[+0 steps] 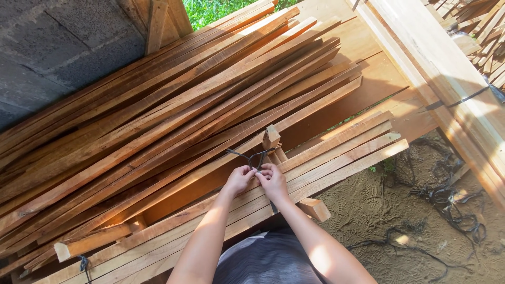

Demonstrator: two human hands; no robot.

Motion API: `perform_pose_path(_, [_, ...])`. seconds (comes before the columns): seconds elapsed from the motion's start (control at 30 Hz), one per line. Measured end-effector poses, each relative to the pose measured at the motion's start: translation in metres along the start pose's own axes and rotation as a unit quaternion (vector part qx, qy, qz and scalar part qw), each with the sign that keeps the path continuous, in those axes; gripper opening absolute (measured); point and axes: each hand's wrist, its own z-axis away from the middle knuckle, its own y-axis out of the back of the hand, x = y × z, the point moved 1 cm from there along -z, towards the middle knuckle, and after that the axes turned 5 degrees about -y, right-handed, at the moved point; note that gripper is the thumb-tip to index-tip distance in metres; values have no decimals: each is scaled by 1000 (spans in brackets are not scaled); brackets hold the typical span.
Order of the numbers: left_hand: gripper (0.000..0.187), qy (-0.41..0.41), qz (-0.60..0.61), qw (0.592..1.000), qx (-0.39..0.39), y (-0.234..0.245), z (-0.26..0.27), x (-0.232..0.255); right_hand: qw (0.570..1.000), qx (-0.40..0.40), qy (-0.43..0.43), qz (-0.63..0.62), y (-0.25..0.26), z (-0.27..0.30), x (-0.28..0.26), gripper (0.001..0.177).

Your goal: The person gathers several thin wooden planks and aligns them on a wooden rack. They then use black plastic ties to secure the planks together, wrapping the ties around the bundle and twisting them to tighten the hold. The person repeats this process for a second bundle of planks.

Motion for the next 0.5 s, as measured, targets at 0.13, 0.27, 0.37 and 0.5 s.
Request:
perform_pose_path(0.13, [26,-15,-24,1000,10,5,19,28,997,5,-12,74,3,-2,9,21])
perform_pose_path(0.27, [32,-34,14,996,87,12,22,36,996,17,-20,85,1,-4,9,21])
perform_pose_path(0.37, [23,-35,73,987,139,10,17,26,997,15,-18,78,1,-4,7,22])
perform_pose_path(0.5, [17,-39,180,962,204,15,30,41,997,15,0,80,0,-4,9,21])
